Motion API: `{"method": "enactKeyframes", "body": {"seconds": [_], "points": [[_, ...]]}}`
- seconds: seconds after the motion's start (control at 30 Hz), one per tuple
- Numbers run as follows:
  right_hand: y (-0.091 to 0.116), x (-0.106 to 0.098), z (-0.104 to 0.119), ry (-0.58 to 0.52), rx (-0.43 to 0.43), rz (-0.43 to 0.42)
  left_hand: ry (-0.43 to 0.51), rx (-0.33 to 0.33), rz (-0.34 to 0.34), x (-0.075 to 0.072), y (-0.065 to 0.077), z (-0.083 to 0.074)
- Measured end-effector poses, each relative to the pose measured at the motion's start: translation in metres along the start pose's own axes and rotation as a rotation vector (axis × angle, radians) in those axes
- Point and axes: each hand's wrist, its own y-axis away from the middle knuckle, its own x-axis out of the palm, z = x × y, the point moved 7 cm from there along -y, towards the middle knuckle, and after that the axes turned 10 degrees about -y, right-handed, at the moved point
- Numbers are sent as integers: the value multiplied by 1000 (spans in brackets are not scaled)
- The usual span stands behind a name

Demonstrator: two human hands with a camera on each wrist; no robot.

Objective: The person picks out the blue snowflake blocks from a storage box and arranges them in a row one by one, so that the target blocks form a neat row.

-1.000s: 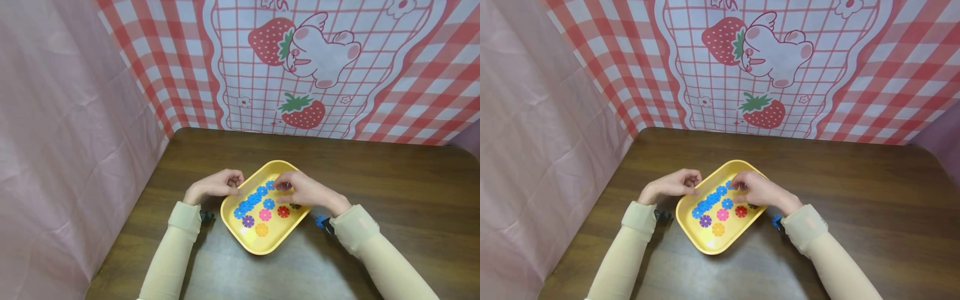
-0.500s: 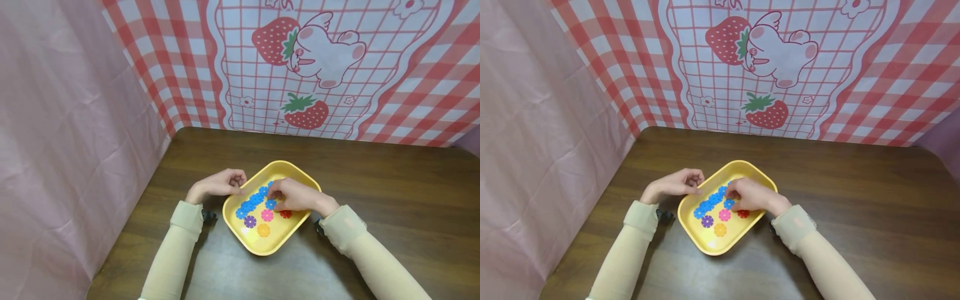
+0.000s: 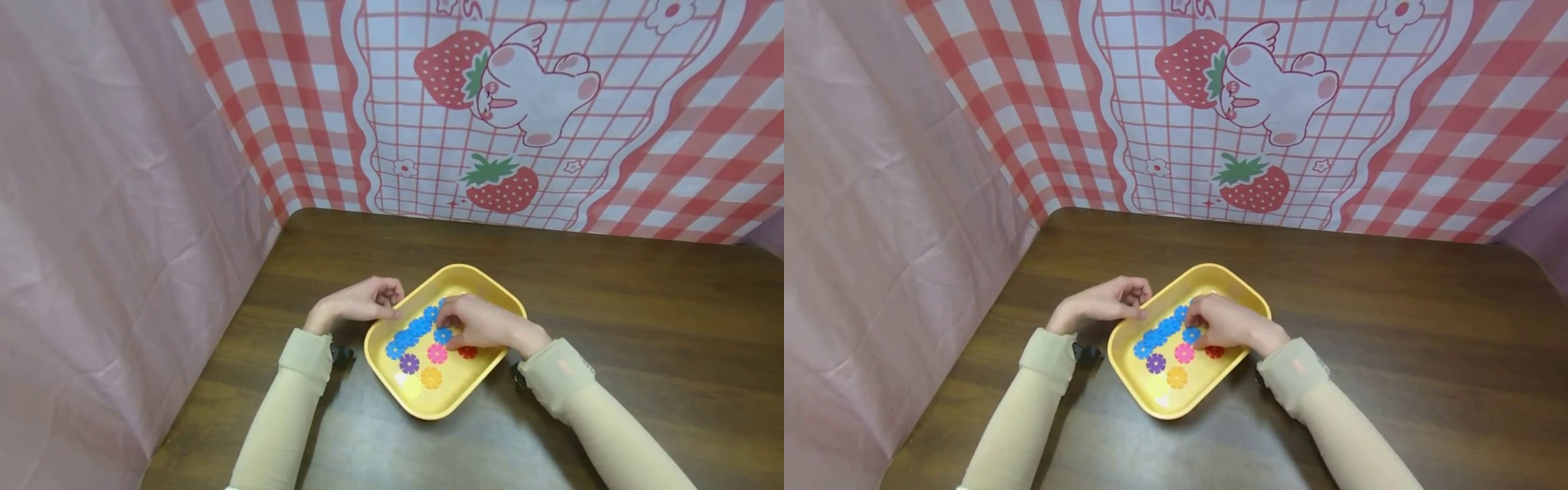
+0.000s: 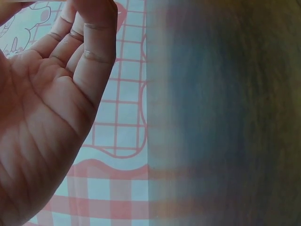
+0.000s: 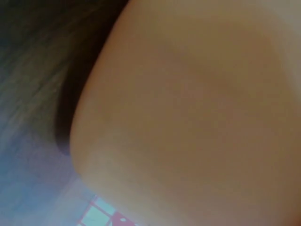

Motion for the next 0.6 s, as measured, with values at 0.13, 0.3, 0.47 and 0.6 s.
{"method": "enactKeyframes", "body": {"seconds": [0.13, 0.3, 0.47, 0.6], "points": [[1, -1, 1, -9, 2, -6, -3, 1, 4, 1, 0, -1], [1, -1, 2, -7, -1, -16, -10, 4, 4, 1, -1, 0], [3, -3, 3, -2, 3, -19, -7, 4, 4, 1, 0, 0], [5, -6, 5, -9, 5, -32, -6, 0, 4, 2, 1, 0]]}}
